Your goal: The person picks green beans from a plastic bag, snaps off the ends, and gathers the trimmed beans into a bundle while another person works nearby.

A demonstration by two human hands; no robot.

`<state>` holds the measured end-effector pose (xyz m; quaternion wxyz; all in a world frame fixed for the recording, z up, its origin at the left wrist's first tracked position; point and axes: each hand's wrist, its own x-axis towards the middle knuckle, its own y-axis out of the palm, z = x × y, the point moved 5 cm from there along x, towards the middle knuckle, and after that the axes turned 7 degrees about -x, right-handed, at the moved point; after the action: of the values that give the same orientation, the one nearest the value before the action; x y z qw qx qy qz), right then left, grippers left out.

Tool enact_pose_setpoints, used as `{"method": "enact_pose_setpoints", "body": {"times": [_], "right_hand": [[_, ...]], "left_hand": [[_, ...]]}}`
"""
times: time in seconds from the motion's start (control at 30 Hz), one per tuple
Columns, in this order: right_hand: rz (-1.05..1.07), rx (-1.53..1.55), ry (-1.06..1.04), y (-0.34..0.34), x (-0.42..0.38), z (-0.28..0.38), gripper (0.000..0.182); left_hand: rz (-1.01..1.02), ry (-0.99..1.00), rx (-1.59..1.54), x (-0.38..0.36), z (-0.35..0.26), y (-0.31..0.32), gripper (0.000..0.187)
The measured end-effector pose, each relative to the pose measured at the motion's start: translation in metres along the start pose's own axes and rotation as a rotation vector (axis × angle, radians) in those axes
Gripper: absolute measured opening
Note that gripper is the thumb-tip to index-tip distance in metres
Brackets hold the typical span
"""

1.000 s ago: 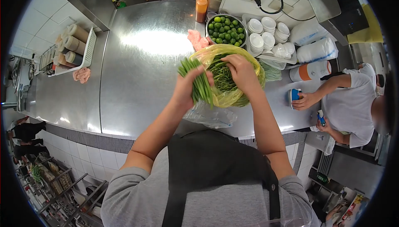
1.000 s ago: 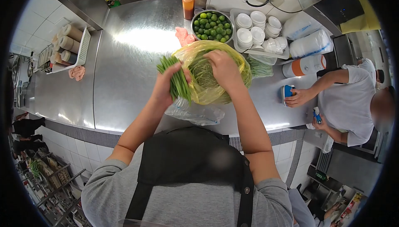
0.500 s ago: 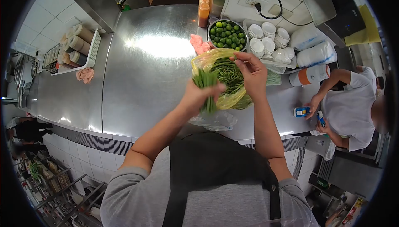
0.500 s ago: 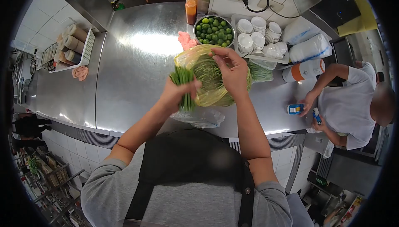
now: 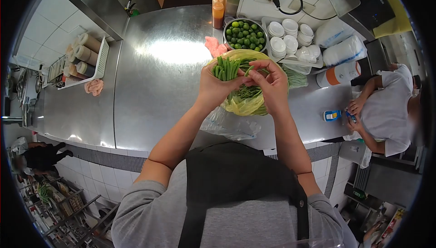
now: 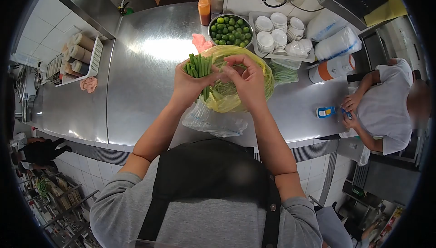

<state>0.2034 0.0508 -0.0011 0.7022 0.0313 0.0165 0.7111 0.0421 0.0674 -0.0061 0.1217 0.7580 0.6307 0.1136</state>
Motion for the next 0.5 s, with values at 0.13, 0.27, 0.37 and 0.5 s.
{"method": "enact_pose_setpoints", "body": {"times": [0.13, 0.27, 0.37, 0.5], "right_hand": [[-0.054, -0.181, -0.094, -0.004, 0.004, 0.008, 0.009], [0.02, -0.425, -0.119, -0.008, 0.007, 0.01, 0.011], [0.115, -0.279, 0.056, -0.01, 0.008, -0.003, 0.011], [0.278, 0.229, 0.322, -0.007, 0.001, -0.011, 0.01]], "left_hand": [[-0.018, 0.012, 0.108, -0.004, -0.002, -0.007, 0.02], [-0.014, -0.035, 0.166, -0.009, 0.004, -0.009, 0.017], [-0.041, 0.021, 0.198, -0.013, 0.01, -0.012, 0.016], [-0.068, 0.064, 0.219, -0.011, 0.016, -0.017, 0.015]]}}
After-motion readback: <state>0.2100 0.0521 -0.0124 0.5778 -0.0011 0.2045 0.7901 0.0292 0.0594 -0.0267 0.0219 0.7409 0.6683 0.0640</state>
